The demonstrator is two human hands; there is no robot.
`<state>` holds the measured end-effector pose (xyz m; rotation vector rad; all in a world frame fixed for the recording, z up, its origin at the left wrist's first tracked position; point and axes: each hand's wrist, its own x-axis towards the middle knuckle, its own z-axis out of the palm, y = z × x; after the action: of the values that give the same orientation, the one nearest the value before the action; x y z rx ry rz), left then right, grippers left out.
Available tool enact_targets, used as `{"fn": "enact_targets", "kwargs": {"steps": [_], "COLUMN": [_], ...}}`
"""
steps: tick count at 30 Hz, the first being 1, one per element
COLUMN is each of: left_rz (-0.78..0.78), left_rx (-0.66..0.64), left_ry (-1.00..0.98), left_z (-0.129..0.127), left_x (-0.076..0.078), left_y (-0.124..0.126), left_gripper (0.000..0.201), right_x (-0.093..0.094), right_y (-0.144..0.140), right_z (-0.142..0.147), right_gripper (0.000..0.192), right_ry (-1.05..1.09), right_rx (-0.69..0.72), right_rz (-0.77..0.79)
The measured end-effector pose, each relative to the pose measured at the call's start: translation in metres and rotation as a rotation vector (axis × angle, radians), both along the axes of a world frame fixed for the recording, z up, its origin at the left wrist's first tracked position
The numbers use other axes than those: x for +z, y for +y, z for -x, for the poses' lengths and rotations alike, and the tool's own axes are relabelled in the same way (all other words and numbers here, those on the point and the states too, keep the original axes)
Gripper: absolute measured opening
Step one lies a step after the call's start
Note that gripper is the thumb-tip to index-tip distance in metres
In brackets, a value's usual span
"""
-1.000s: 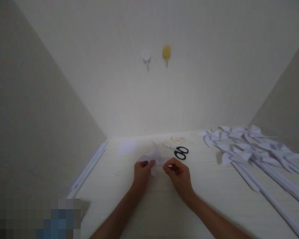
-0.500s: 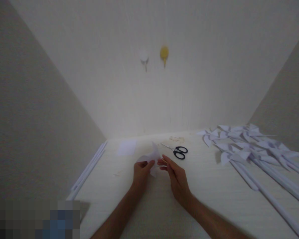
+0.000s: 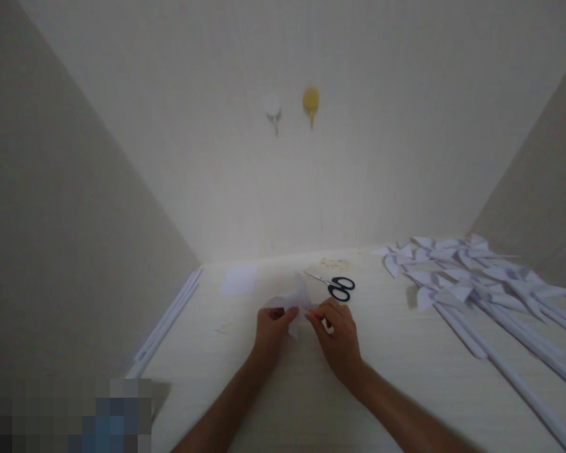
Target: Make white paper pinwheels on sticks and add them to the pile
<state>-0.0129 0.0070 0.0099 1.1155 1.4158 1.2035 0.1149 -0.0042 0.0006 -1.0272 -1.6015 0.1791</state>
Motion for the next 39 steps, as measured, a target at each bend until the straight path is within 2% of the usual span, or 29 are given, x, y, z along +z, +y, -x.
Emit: {"fn": "enact_targets", "kwargs": {"steps": [10, 16, 26, 32, 39], "left_rz": [0.000, -0.032, -0.032, -0.047, -0.066], "left_rx": [-0.017, 0.000, 0.027, 0.063, 0.045], "left_ry": [0.045, 0.057, 0.108, 0.118, 0.086], "left_z": [0.000, -0.003, -0.002, -0.003, -0.006], "left_x": [-0.001, 0.005, 0.004, 0.006, 0.012], "left_y": [0.000, -0.003, -0.003, -0.004, -0.006], "left_gripper": [0.027, 0.024, 0.021, 0.023, 0.018], "right_x": [-0.002, -0.001, -0.005, -0.008, -0.008], "right_y": [0.000, -0.002, -0.004, -0.001, -0.001], "right_z": [0.001, 0.002, 0.003, 0.003, 0.003], "right_gripper": [0.022, 0.022, 0.019, 0.023, 0.023], "right_ry": [-0.113, -0.171, -0.336, -0.344, -0.327], "right_rx": [-0.075, -0.113, -0.130, -0.141, -0.133], "right_rz": [0.013, -0.040, -0.169, -0.109, -0.091]}}
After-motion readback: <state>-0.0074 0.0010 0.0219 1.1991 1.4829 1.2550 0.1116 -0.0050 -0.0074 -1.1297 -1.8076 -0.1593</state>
